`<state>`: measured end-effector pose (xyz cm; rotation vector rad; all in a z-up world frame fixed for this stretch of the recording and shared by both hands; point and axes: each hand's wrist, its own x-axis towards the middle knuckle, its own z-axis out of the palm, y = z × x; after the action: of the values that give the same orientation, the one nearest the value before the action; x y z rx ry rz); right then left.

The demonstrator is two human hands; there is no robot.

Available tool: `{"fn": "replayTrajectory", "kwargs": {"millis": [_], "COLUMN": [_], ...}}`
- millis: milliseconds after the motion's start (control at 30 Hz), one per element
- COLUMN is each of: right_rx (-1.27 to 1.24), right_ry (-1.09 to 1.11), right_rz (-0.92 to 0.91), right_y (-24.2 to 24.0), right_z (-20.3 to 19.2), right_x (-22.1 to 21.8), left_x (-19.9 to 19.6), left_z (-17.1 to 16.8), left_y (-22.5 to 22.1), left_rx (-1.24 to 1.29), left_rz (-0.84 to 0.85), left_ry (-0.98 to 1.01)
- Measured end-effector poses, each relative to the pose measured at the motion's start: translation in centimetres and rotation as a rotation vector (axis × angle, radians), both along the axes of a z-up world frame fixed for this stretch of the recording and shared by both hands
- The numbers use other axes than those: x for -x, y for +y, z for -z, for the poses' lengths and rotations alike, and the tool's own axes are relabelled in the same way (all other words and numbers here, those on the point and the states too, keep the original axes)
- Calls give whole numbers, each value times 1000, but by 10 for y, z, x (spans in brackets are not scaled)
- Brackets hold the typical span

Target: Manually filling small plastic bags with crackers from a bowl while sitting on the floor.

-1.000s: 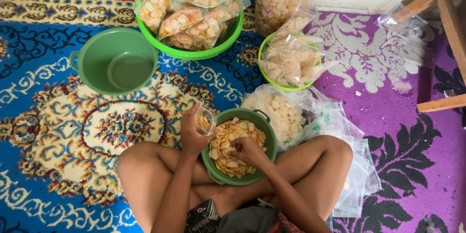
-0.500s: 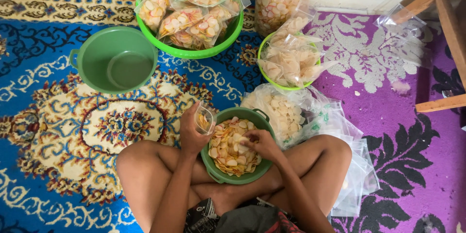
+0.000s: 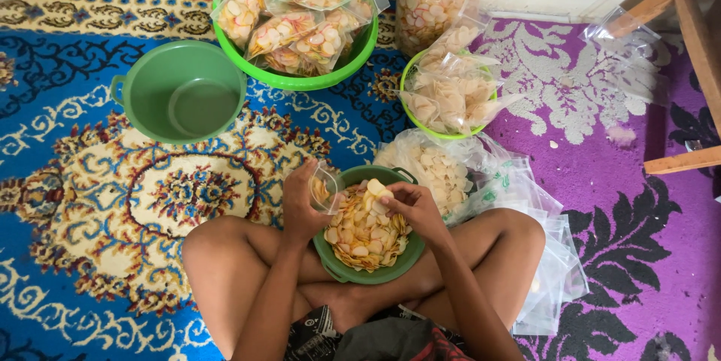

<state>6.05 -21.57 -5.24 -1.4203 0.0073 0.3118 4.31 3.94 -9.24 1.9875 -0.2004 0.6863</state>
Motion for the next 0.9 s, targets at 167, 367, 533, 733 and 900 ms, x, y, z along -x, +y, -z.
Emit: {"fn": "replayTrajectory", "kwargs": {"millis": [167,367,533,733,900], "right_rx": [54,340,596,777,772], "right_ry": [-60,-221,-346,-460,-433], "right_rz": [-82,-256,-302,-413,-389], "right_y": [28,50,69,87,90], "right_z": [-45,-59,-87,-100,-93], "right_x": [-4,-17,-19,-15,-14], "left_x": [2,-1,-2,-4,-3], "left_z": [-8,7,6,18,13], "left_y": [-1,1,1,0,1], "left_rx": [-4,-77,-103,-61,-76], "left_rz": [30,17,2,29,4], "left_ry": [7,-46,-85,-92,-85]}}
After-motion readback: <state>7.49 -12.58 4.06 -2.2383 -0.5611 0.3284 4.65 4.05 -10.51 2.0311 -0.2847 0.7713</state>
